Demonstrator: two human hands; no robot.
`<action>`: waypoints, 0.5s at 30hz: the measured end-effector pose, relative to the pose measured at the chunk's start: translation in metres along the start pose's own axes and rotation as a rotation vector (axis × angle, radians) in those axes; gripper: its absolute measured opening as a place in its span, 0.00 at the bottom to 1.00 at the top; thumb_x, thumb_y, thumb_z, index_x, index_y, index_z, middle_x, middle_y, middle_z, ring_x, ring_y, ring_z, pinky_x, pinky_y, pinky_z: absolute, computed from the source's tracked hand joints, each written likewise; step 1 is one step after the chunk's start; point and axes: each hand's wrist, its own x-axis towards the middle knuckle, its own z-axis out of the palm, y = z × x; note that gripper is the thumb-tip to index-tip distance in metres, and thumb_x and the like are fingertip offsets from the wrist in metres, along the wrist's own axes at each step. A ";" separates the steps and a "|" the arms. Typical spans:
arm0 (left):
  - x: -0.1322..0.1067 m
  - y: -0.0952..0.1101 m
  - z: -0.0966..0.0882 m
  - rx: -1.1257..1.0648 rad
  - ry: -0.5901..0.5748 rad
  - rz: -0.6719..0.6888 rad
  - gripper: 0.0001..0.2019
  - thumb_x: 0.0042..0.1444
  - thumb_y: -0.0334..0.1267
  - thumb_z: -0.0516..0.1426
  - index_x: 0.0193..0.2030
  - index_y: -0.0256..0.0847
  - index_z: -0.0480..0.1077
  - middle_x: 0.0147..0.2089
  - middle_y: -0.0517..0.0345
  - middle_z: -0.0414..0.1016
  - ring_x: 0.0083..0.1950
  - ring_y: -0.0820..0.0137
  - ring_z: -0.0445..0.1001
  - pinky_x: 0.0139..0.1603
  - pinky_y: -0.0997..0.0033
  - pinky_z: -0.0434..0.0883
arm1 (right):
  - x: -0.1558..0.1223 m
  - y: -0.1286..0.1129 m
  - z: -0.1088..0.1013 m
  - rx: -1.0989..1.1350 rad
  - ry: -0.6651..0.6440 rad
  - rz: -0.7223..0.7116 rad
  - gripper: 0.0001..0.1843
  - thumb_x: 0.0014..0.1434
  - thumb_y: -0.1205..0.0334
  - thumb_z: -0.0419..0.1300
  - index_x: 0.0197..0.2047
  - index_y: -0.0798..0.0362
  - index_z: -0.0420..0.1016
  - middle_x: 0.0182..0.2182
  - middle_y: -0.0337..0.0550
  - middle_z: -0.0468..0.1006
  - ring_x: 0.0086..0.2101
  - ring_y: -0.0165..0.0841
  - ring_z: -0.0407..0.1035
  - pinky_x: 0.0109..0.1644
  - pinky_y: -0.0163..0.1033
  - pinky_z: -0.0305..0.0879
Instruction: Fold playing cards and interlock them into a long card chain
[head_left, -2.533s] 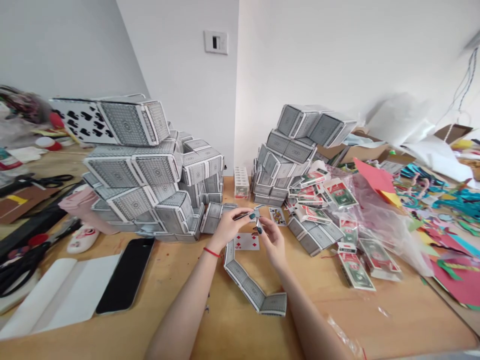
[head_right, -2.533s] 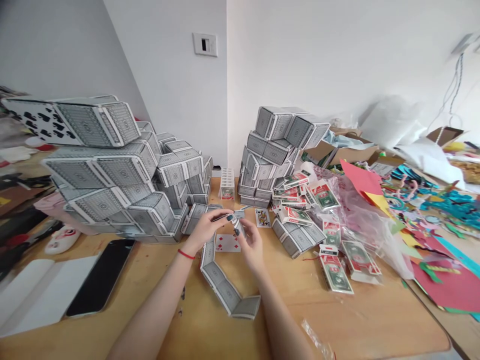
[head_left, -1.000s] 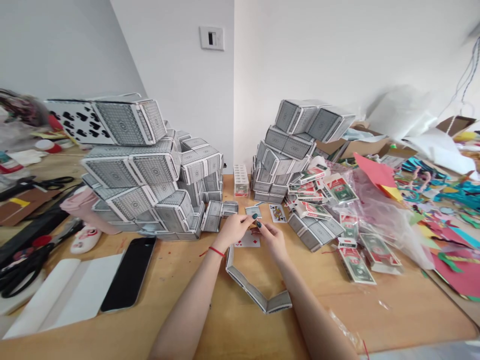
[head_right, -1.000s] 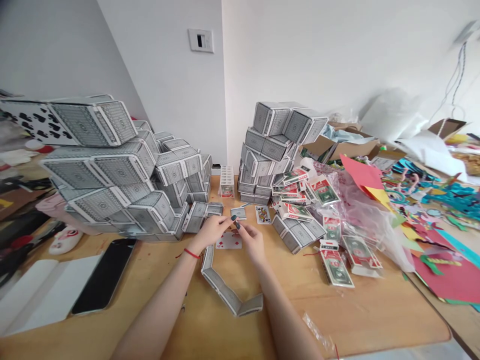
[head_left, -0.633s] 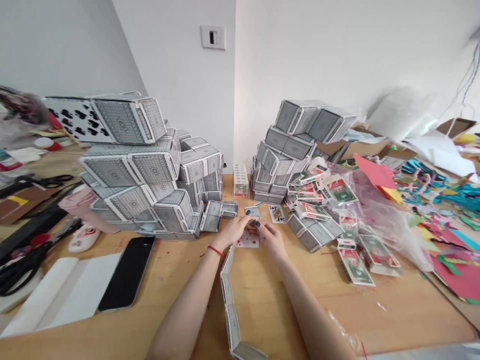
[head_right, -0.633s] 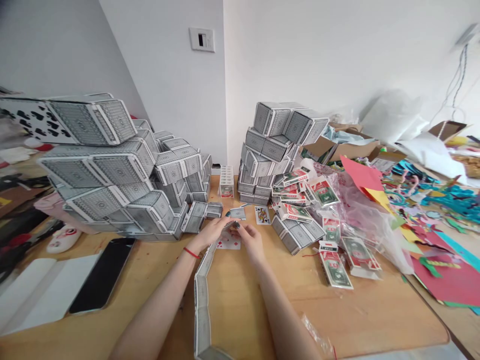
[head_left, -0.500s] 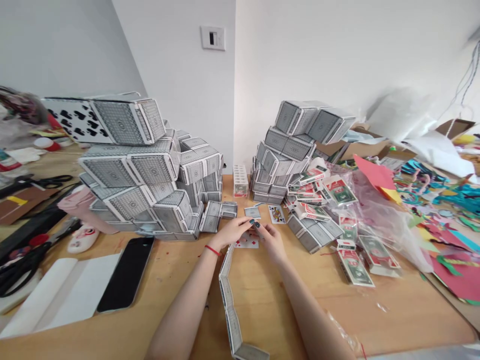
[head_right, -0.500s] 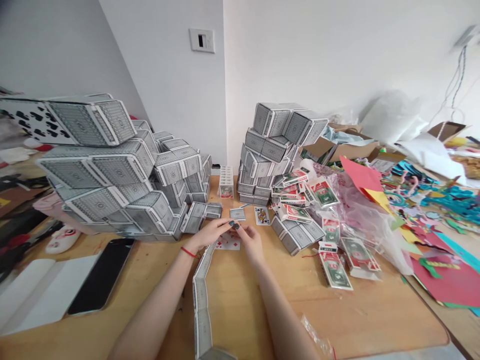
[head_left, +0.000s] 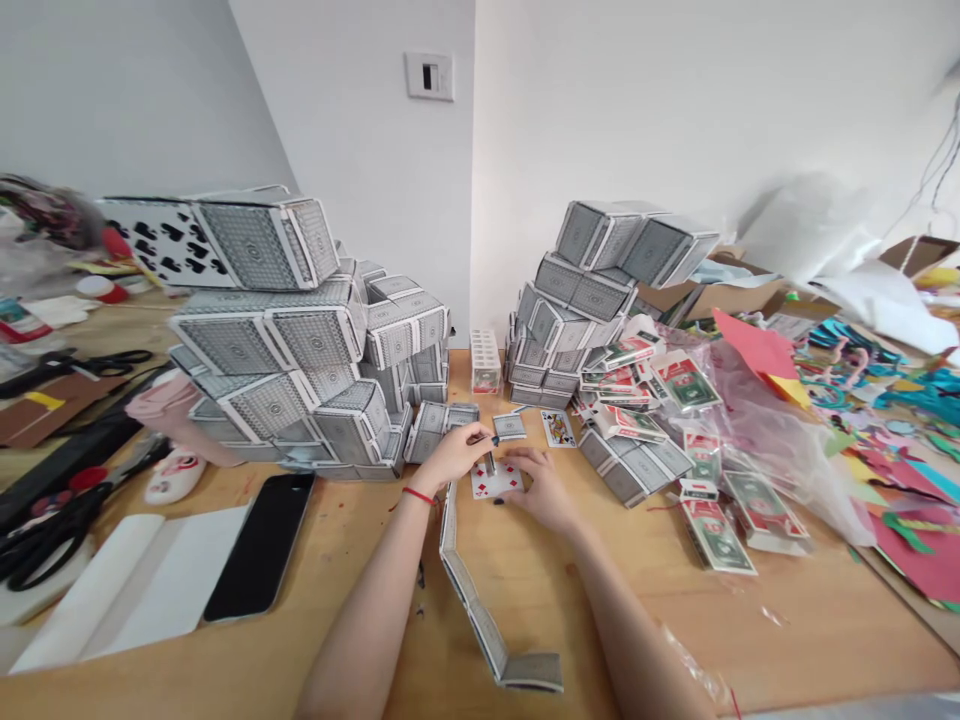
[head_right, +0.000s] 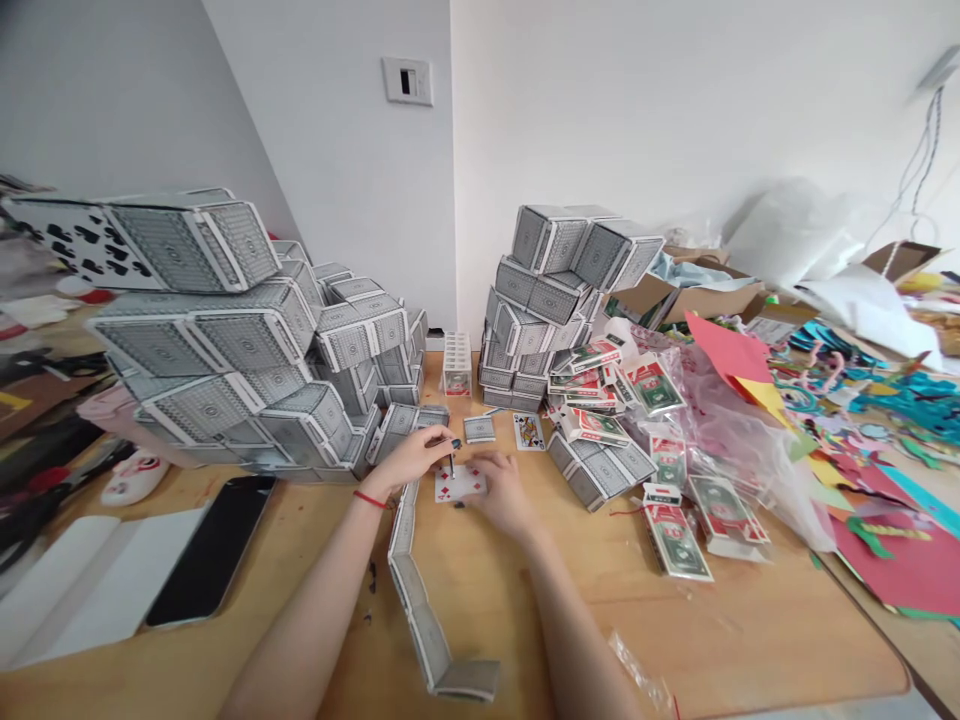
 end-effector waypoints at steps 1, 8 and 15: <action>0.000 0.000 -0.001 0.032 0.012 0.017 0.12 0.48 0.43 0.53 0.33 0.38 0.69 0.31 0.58 0.71 0.32 0.72 0.68 0.32 0.75 0.66 | -0.001 -0.001 -0.001 -0.044 -0.037 -0.002 0.24 0.36 0.59 0.68 0.40 0.47 0.74 0.39 0.45 0.71 0.42 0.42 0.62 0.47 0.47 0.56; -0.001 0.003 -0.002 0.181 -0.001 0.097 0.13 0.52 0.43 0.49 0.38 0.38 0.70 0.39 0.55 0.73 0.40 0.68 0.70 0.43 0.71 0.65 | -0.004 0.002 0.001 -0.257 -0.100 0.175 0.25 0.32 0.62 0.69 0.38 0.53 0.70 0.35 0.44 0.67 0.39 0.40 0.60 0.42 0.42 0.57; -0.005 0.013 0.001 0.252 0.065 0.139 0.11 0.53 0.37 0.50 0.39 0.39 0.70 0.43 0.54 0.73 0.43 0.69 0.70 0.45 0.70 0.65 | -0.002 0.008 -0.006 -0.251 -0.031 0.193 0.12 0.42 0.59 0.61 0.32 0.53 0.67 0.29 0.41 0.68 0.30 0.34 0.64 0.32 0.35 0.57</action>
